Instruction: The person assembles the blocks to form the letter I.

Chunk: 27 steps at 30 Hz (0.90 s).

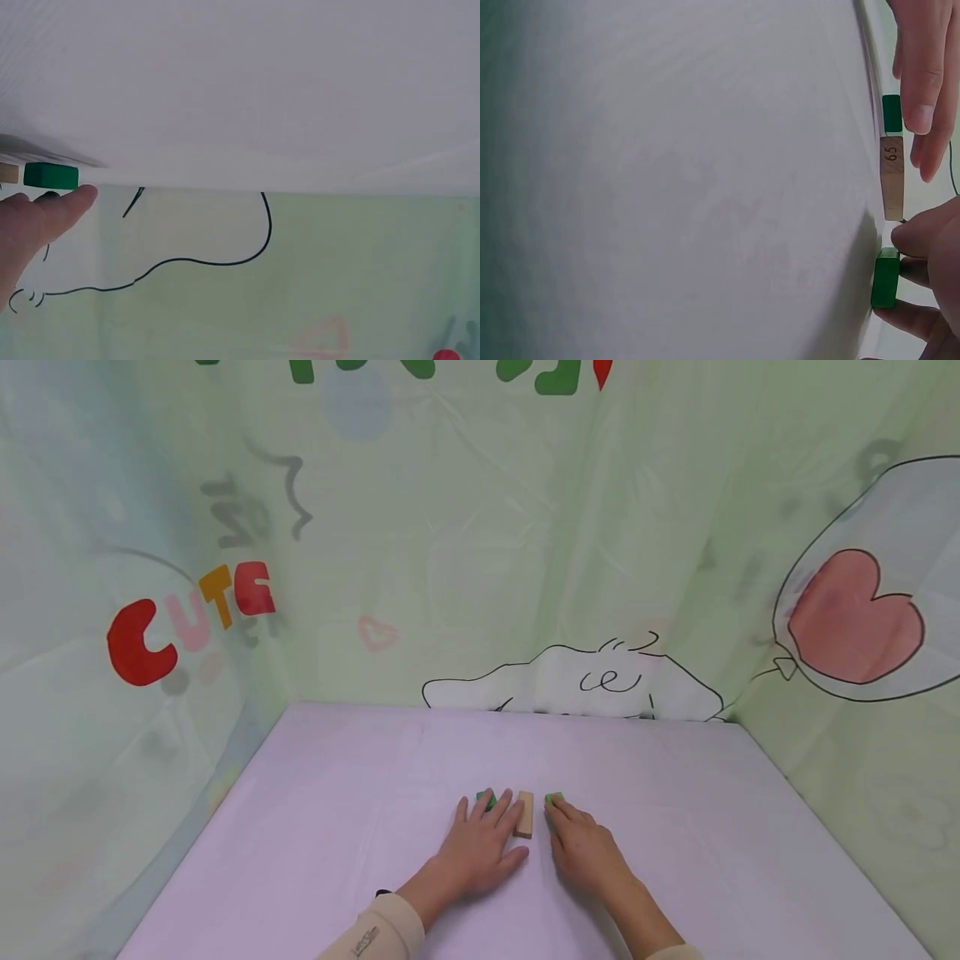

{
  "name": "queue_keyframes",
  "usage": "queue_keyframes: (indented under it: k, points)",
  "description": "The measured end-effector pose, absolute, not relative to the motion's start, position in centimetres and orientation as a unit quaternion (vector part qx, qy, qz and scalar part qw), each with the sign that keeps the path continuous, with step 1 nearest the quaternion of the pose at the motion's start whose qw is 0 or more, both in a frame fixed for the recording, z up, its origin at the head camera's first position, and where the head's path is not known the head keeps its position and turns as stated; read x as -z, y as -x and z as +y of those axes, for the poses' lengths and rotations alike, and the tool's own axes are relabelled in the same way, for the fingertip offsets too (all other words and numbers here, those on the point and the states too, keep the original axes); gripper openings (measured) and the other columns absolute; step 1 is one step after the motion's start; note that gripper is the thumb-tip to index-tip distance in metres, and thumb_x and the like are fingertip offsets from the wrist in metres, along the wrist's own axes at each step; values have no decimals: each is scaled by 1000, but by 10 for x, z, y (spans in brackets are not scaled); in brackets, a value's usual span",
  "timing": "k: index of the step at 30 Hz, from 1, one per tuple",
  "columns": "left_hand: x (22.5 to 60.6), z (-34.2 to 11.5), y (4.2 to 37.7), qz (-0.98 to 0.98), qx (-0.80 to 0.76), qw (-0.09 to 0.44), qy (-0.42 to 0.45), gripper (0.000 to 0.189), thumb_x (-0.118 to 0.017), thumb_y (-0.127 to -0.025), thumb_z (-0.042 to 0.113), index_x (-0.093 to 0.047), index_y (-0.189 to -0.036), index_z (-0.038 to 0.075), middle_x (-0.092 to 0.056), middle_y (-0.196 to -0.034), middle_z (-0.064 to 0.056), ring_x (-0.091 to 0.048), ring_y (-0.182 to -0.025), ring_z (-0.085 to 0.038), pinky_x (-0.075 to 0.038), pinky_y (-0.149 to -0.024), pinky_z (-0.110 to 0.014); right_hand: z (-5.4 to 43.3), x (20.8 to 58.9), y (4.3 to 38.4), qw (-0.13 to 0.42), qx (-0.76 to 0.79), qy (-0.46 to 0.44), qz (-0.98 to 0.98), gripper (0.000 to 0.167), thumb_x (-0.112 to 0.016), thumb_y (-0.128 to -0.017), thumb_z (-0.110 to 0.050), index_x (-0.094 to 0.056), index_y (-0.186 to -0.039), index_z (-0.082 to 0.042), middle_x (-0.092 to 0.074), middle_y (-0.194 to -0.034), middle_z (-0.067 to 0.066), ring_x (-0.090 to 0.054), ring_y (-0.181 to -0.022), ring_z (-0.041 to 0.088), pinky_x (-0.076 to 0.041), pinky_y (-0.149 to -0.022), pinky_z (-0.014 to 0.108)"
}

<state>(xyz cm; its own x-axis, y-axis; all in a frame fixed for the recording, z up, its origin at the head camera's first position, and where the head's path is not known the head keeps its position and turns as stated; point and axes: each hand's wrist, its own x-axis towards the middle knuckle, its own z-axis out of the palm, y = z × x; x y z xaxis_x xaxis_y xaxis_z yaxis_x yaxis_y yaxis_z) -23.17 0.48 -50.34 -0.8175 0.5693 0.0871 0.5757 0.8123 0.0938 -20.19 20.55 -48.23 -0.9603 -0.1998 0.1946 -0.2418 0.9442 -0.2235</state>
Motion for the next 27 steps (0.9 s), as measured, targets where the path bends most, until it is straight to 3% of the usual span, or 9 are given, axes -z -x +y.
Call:
queue_keyframes:
  k: [27]
  points:
    - [501,13,235,-952,58,16,300,66,-37,-108,56,-31,-164,23,-29,-171,-1,-27,-157,-33,-25,-121,-65,205,483,200,75,-127,-104,-984,42,-60,-99,-7,-61,-140,1,-56,-151,18,-59,-133,41,-53,-96,62]
